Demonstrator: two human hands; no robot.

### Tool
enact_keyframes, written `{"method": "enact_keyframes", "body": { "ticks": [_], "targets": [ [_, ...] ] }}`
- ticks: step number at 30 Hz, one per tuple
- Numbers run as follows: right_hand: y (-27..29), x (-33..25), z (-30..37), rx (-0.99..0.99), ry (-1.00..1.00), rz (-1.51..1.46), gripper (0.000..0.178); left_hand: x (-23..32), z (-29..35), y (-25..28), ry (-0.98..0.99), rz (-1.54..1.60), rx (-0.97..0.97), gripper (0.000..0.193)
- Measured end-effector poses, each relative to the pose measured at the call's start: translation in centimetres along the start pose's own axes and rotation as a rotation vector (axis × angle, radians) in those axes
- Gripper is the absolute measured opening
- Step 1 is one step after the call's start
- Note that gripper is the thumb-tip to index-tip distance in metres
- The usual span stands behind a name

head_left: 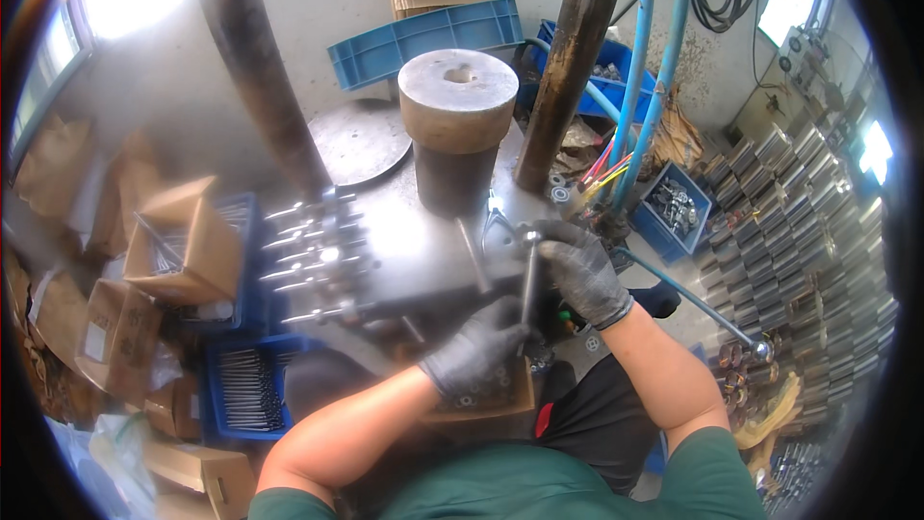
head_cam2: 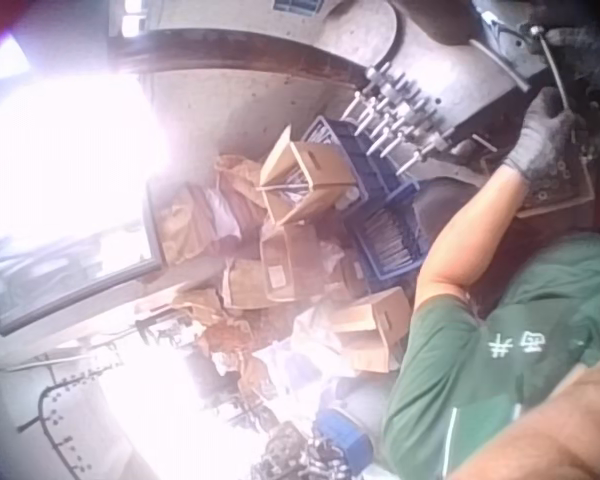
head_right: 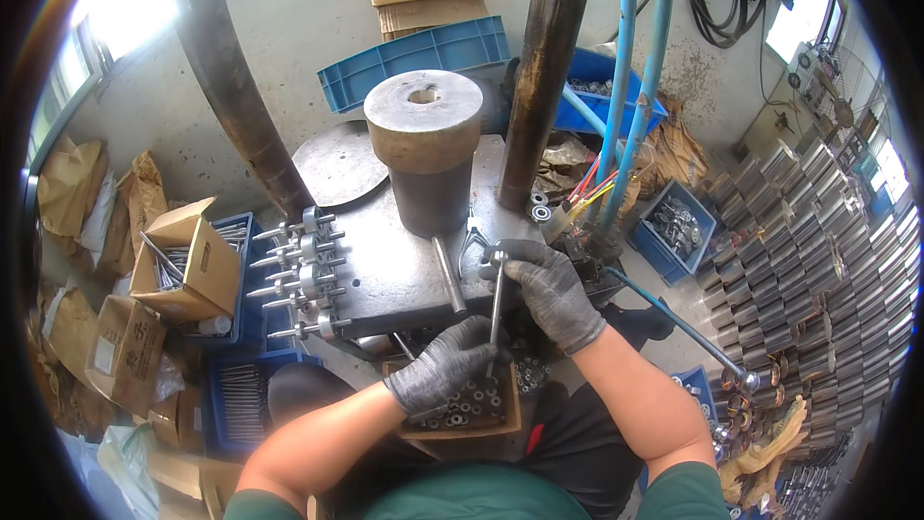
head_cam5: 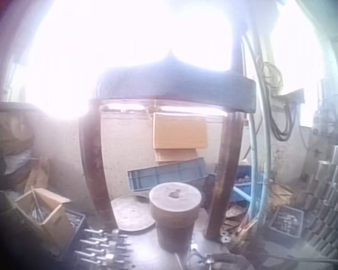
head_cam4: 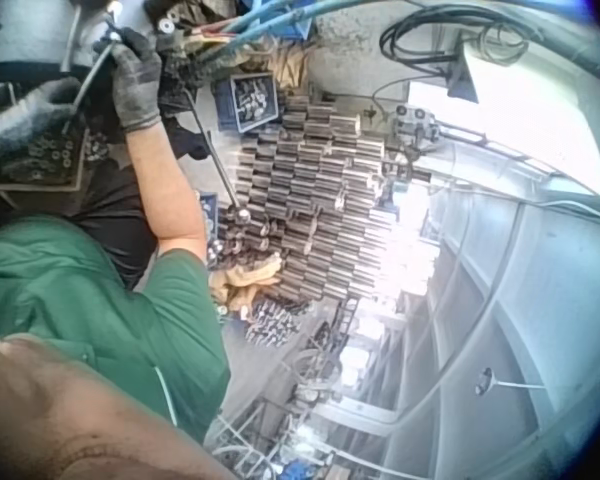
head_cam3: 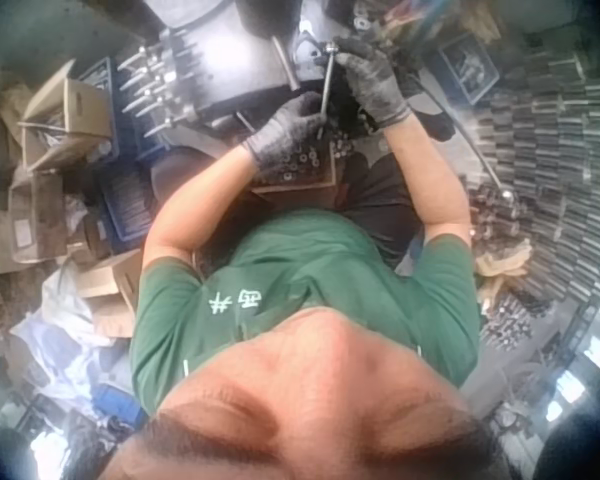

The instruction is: Manually assembling metal components using a mechanical press machine.

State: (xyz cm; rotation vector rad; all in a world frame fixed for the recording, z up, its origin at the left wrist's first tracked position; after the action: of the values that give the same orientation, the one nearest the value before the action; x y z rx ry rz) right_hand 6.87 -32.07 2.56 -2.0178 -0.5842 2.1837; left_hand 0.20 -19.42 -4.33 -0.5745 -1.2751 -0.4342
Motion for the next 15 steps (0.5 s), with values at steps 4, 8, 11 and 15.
{"method": "enact_keyframes", "body": {
  "ticks": [4, 8, 11, 15],
  "targets": [
    [1.2, 0.1, -0.4, -0.045, 0.108, 0.114, 0.030, 1.0, 0.0, 0.2, 0.060, -0.069, 0.025, 0.032],
    [0.2, 0.0, 0.2, 0.073, 0.008, -0.083, 0.031, 0.3, -0.3, 0.8, -0.023, -0.108, 0.070, 0.035],
    [0.0, 1.2, 0.9, 0.109, -0.188, -0.127, 0.032, 0.5, -0.2, 0.8, -0.032, -0.064, 0.068, 0.036],
    [-0.4, 1.5, 0.6, 0.044, -0.124, -0.116, 0.034, 0.4, -0.1, 0.8, -0.022, -0.079, 0.071, 0.036]
  ]
}}
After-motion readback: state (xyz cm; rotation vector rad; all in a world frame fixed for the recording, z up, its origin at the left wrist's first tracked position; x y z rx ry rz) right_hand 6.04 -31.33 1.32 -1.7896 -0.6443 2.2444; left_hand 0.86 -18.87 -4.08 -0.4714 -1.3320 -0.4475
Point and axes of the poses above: each hand's wrist, its own z-axis away from the middle knuckle, its own y-axis out of the back of the hand, x = y × z, the point moved 9 cm from there along -z, towards the middle knuckle, and after that the axes turned 5 degrees about -z, right-handed, at the moved point
